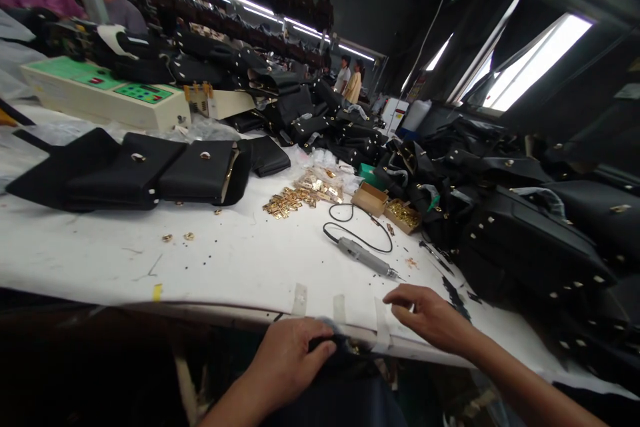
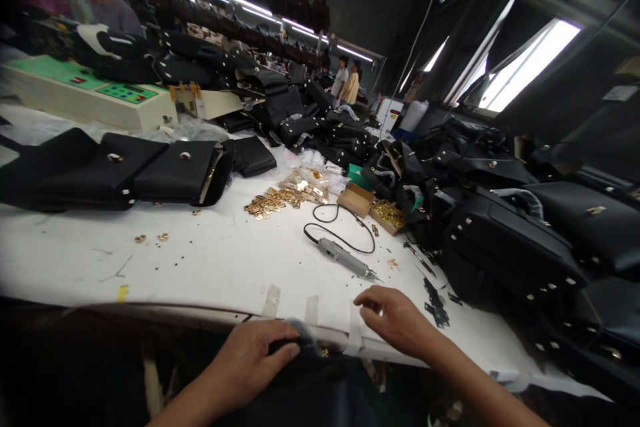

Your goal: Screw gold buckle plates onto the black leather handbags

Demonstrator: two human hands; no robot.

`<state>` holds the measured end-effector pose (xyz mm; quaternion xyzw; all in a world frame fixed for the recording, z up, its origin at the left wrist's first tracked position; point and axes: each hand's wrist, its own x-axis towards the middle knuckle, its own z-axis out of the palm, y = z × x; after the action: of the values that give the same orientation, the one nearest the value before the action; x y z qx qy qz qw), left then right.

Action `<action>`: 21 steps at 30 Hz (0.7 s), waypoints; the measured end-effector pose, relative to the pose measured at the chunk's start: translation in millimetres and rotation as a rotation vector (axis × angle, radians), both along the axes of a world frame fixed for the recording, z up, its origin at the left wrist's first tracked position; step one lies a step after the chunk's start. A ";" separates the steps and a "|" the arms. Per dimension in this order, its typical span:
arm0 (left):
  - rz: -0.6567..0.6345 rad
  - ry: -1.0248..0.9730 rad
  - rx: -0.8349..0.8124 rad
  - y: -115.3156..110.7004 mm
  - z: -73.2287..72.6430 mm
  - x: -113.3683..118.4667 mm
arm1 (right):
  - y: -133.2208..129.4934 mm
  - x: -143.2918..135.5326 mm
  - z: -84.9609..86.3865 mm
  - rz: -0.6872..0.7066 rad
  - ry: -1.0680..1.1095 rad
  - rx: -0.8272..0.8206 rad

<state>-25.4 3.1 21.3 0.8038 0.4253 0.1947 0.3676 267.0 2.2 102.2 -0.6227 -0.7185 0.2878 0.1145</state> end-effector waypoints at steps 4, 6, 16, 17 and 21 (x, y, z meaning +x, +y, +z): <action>0.041 -0.011 -0.016 3.0 -0.2 2.2 | 44.5 -48.2 1.1 0.052 0.138 0.148; 0.055 -0.022 -0.017 3.5 -2.9 3.6 | 86.1 -76.6 -4.5 0.120 0.127 0.301; 0.015 -0.202 0.300 11.6 -46.8 5.6 | 306.1 -140.8 -73.5 -0.046 -0.320 0.339; -0.020 -0.205 0.345 12.2 -51.5 6.5 | 313.4 -142.6 -79.9 -0.050 -0.324 0.334; -0.082 -0.162 0.473 10.6 -69.2 11.5 | 321.9 -144.1 -95.5 -0.043 -0.333 0.343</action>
<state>-13.9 13.7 -47.9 0.8659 0.3041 0.3371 0.2099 122.9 324.1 6.7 -0.6482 -0.7524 0.0524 0.1049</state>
